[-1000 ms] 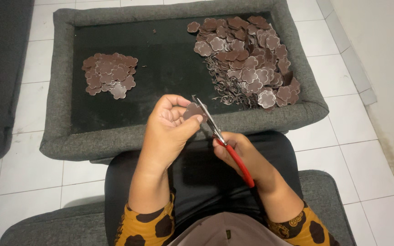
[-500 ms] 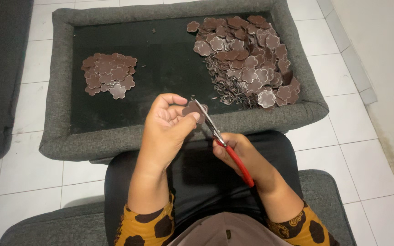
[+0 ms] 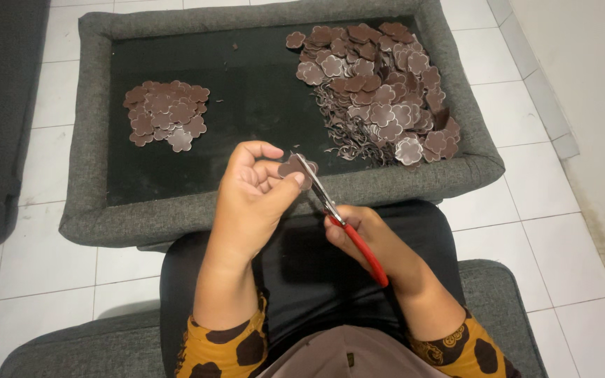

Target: The person sits at a low table holding a pile of flower-shaped fabric pieces and uses red-handled scissors to trim excess material from the edges of each piece one at a time, placing finished pieces on the left side of the table and scraps with the untrimmed pile.

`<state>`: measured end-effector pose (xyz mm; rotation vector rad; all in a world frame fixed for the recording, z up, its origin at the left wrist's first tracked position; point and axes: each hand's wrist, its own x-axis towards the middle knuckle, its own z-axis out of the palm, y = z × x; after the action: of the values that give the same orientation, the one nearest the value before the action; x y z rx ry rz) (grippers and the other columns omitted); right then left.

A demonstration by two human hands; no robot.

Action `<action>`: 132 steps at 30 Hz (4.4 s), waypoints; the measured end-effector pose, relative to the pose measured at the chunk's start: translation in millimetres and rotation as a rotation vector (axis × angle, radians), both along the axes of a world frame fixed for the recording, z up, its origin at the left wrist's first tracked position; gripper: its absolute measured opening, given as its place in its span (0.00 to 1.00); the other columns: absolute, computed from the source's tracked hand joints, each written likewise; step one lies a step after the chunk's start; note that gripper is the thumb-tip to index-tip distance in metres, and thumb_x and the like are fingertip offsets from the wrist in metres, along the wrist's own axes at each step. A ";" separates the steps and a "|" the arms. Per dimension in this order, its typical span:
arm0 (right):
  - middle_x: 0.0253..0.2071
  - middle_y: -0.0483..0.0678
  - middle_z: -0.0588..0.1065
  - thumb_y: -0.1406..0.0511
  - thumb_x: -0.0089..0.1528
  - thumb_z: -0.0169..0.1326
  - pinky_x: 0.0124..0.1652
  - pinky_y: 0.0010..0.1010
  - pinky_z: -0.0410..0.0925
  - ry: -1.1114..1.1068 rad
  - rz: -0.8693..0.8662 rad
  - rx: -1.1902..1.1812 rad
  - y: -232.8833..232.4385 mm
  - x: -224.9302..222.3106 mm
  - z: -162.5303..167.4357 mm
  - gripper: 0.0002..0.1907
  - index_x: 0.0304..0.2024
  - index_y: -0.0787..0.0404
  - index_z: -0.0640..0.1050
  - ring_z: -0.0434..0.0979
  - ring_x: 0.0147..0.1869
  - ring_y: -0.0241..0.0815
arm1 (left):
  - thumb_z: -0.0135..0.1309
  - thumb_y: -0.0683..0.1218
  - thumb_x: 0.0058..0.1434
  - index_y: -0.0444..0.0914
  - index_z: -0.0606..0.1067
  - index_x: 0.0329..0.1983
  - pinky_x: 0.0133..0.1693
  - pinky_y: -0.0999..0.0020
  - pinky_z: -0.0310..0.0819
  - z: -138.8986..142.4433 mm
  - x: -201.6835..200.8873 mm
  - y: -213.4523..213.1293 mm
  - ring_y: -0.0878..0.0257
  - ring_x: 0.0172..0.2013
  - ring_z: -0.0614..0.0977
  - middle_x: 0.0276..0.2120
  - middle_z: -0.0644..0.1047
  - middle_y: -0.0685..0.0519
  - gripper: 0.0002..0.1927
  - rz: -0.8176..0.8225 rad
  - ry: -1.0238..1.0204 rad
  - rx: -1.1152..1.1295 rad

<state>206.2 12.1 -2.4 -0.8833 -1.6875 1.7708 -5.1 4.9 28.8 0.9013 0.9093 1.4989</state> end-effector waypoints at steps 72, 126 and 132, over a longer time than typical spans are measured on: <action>0.33 0.39 0.65 0.47 0.67 0.55 0.38 0.22 0.61 0.115 0.133 0.166 4.9 12.1 8.4 0.23 0.40 0.60 0.70 0.62 0.37 0.30 | 0.58 0.34 0.62 0.33 0.73 0.43 0.41 0.74 0.76 -16.2 17.6 2.8 0.68 0.36 0.81 0.36 0.81 0.51 0.08 -0.125 -0.164 -0.013; 0.39 0.42 0.67 0.50 0.68 0.54 0.43 0.24 0.64 0.159 0.007 0.170 -2.9 6.8 7.9 0.22 0.46 0.62 0.71 0.66 0.43 0.32 | 0.54 0.37 0.66 0.30 0.75 0.39 0.37 0.70 0.76 -12.6 24.6 1.4 0.65 0.30 0.81 0.32 0.81 0.49 0.02 -0.237 -0.131 -0.051; 0.31 0.39 0.66 0.47 0.69 0.49 0.36 0.23 0.63 0.070 -0.052 0.306 2.7 3.2 3.0 0.21 0.41 0.58 0.69 0.65 0.36 0.30 | 0.55 0.38 0.66 0.31 0.75 0.36 0.38 0.69 0.77 -5.2 29.9 2.1 0.64 0.30 0.82 0.31 0.81 0.47 0.04 -0.203 -0.101 -0.065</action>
<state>209.4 14.8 0.6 -0.7134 -1.8100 1.4416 24.8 7.0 23.6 0.8369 0.7651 1.3211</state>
